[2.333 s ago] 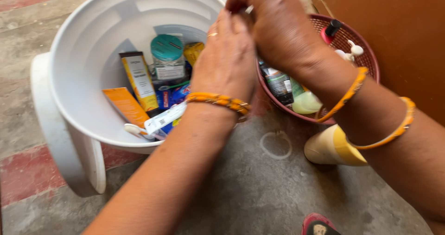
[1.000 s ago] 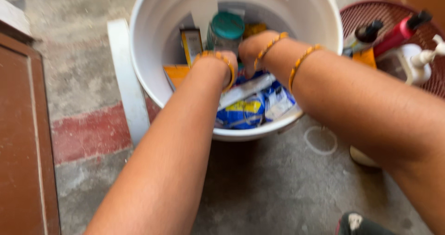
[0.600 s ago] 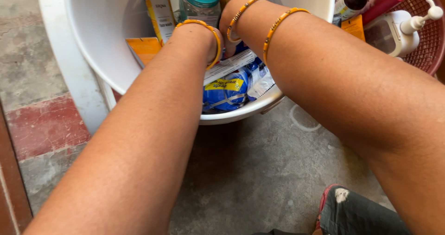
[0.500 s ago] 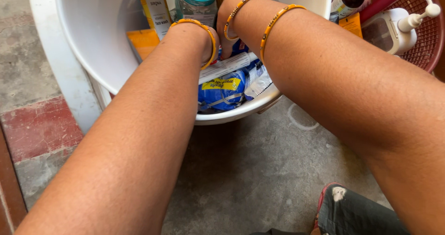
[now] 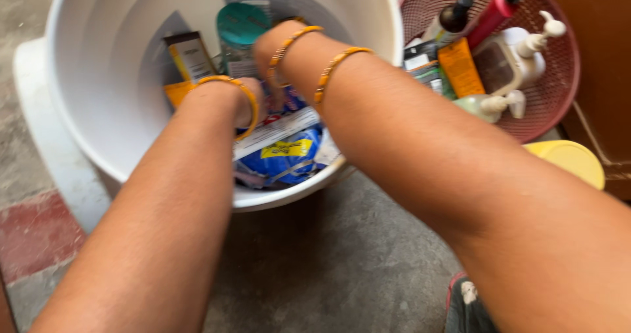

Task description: The person opens a white bucket and transfers various toiletries and household items into a red basket. Items include bottles, tubes, a toothbrush, and packaged goods. The person closes the bucket lid after transferring the items.

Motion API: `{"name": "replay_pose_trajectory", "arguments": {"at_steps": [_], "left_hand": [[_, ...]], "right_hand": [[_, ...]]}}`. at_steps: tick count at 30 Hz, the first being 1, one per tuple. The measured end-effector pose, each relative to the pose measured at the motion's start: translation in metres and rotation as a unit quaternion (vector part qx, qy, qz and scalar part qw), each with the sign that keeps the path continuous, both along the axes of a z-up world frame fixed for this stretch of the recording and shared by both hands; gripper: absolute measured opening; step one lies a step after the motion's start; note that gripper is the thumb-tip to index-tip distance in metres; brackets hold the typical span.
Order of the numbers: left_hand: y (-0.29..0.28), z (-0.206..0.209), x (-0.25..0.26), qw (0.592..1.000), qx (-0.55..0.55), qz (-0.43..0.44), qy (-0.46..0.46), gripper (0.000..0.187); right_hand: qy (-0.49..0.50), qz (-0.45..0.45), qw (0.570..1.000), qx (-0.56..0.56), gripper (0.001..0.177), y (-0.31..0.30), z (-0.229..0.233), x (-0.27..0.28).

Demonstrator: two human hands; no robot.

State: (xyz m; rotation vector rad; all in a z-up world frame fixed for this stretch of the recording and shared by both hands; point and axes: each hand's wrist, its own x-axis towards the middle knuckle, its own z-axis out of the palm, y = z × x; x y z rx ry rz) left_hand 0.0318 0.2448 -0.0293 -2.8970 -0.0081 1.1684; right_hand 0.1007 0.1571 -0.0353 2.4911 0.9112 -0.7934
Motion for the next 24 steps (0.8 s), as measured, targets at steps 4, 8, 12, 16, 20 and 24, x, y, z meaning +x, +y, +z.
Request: {"name": "replay_pose_trajectory", "arguments": {"at_steps": [4,8,12,16,20,24], "left_hand": [[0.004,-0.005,-0.002,0.998,0.000,0.069,0.003,0.045],[0.011,-0.011,0.000,0.995,0.023,0.089,-0.035,0.043],[0.020,-0.010,0.002,0.987,0.044,0.133,-0.082,0.045],[0.024,0.006,-0.006,0.978,-0.018,0.141,-0.150,0.048],[0.011,0.045,-0.012,0.975,-0.063,0.120,-0.176,0.043],[-0.017,0.093,-0.008,0.967,-0.122,0.093,-0.204,0.034]], "right_hand": [[-0.018,-0.003,0.998,0.054,0.068,0.001,0.012,-0.005],[-0.018,-0.049,0.991,0.123,0.059,-0.008,0.034,-0.008],[-0.004,-0.061,0.980,0.190,0.052,-0.019,0.062,-0.012],[0.005,-0.064,0.952,0.300,0.050,-0.041,0.088,-0.017],[-0.008,-0.045,0.944,0.327,0.043,-0.071,0.118,-0.002],[0.002,-0.016,0.933,0.359,0.039,-0.104,0.139,0.027]]}}
